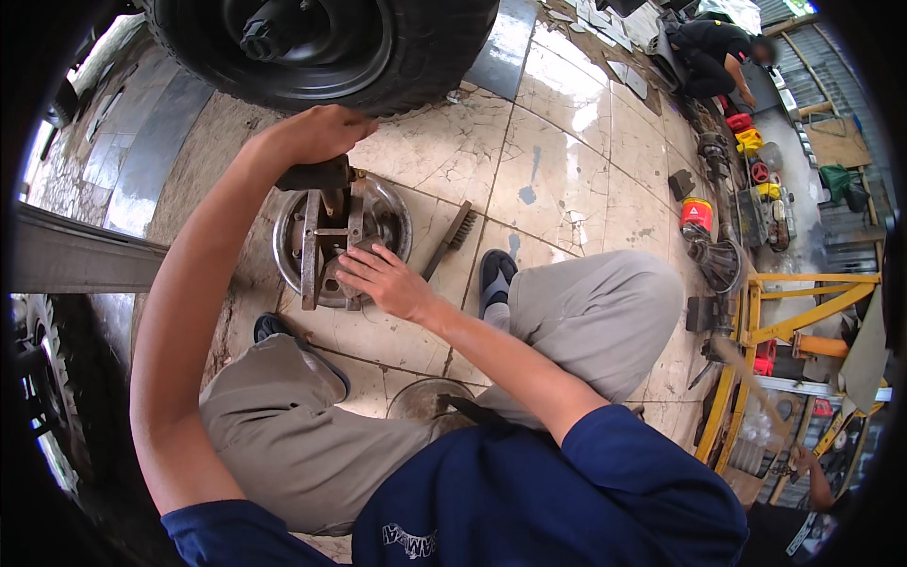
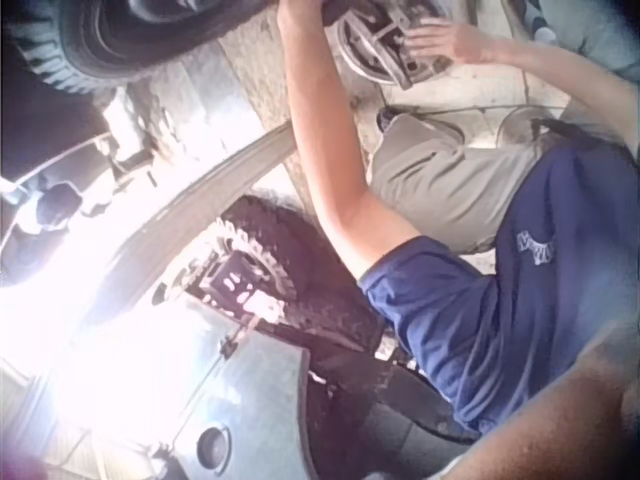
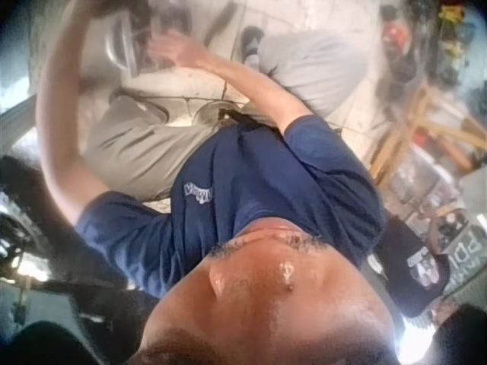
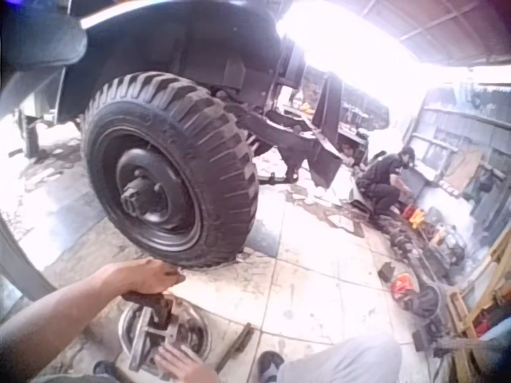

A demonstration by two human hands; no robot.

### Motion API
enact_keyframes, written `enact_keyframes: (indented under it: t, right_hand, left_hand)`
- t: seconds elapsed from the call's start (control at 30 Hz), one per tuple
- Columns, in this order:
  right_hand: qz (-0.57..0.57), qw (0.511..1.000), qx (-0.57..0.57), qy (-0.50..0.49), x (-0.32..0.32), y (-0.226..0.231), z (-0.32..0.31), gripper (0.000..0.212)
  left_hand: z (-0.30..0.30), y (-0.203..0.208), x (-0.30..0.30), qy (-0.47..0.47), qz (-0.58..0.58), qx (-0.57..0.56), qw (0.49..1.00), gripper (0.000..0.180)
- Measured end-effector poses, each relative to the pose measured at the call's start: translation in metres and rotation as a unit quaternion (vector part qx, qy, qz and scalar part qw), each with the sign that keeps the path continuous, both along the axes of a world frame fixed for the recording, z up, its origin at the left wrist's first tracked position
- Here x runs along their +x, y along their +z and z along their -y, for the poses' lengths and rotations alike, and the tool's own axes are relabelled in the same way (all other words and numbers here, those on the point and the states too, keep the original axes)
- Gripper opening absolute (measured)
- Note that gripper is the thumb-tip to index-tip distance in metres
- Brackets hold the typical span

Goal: The person sits on the floor and uses a wire brush to scrub a metal vehicle part, likely a brake assembly, resting on a wheel rim. They repeatedly scrub different areas of the part, turning it over to access different sides.

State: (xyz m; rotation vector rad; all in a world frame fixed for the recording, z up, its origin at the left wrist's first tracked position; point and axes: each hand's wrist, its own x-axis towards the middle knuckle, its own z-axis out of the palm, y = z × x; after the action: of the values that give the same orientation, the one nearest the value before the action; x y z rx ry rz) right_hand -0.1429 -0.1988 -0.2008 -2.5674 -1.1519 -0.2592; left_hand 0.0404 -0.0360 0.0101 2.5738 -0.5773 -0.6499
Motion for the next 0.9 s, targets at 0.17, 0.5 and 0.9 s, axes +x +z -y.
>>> enact_keyframes:
  t: [0.17, 0.5, 0.9]
  right_hand:
    - [0.02, 0.998, -0.048, 0.047, 0.023, 0.001, 0.008, 0.05]
    - [-0.012, 0.998, -0.029, 0.061, 0.009, 0.0, 0.009, 0.057]
    - [-0.051, 0.998, -0.007, 0.025, 0.027, -0.004, 0.01, 0.058]
  left_hand:
    - [-0.004, -0.002, 0.0, -0.063, 0.033, -0.028, 0.997, 0.047]
    - [0.001, 0.005, -0.003, -0.021, 0.007, 0.006, 1.0, 0.039]
    - [-0.001, 0.001, 0.0, -0.058, 0.041, 0.028, 0.997, 0.037]
